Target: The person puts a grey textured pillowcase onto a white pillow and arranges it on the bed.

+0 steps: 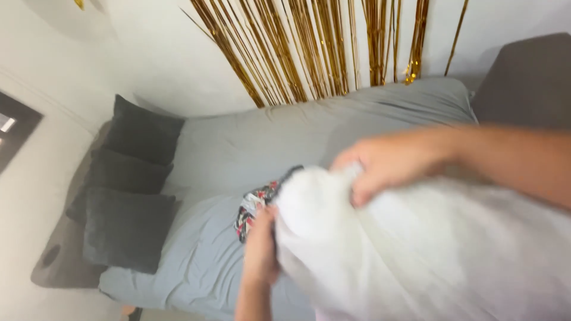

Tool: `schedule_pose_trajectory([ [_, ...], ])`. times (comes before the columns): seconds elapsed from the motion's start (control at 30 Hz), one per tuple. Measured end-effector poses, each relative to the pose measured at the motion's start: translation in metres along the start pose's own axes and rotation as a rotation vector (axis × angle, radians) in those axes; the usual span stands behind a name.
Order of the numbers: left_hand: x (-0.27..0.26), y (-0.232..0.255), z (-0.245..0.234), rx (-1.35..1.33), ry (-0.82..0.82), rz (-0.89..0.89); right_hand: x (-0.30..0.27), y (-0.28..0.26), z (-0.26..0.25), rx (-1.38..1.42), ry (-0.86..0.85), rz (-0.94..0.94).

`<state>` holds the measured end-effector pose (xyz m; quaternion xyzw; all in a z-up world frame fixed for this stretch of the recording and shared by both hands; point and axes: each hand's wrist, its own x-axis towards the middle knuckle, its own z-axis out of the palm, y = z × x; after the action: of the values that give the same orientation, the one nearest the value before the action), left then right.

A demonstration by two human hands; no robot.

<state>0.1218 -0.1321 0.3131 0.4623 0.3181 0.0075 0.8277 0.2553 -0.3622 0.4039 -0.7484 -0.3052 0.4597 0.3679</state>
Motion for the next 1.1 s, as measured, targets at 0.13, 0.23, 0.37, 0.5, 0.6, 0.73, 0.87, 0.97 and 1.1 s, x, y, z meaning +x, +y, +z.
schedule_pose_trajectory([
  [0.13,0.040,-0.012,-0.042,0.500,0.035,0.416,0.043,0.034,0.041,0.085,0.167,-0.087],
  [0.23,0.057,-0.017,-0.047,0.833,0.112,0.519,0.099,0.086,0.086,0.182,0.265,-0.219],
  [0.37,0.048,-0.011,-0.039,0.668,0.039,0.474,0.083,0.063,0.107,-0.013,0.202,-0.322],
  [0.5,0.036,-0.004,-0.018,1.041,-0.009,0.662,0.086,0.040,0.122,-0.444,0.180,-0.267],
  [0.6,0.035,-0.023,-0.021,1.162,-0.087,0.898,0.107,0.053,0.131,-0.538,0.123,-0.090],
  [0.73,0.020,-0.042,-0.006,1.260,-0.114,0.873,0.140,0.088,0.124,-0.472,0.185,-0.143],
  [0.87,0.024,-0.055,-0.002,1.352,-0.078,0.822,0.160,0.113,0.121,-0.338,0.405,-0.021],
  [0.97,0.032,-0.059,-0.024,1.381,0.003,0.797,0.148,0.101,0.108,-0.264,0.426,0.046],
  [1.1,0.047,-0.064,-0.064,1.320,0.198,0.601,0.120,0.107,0.096,0.002,0.543,-0.162],
])
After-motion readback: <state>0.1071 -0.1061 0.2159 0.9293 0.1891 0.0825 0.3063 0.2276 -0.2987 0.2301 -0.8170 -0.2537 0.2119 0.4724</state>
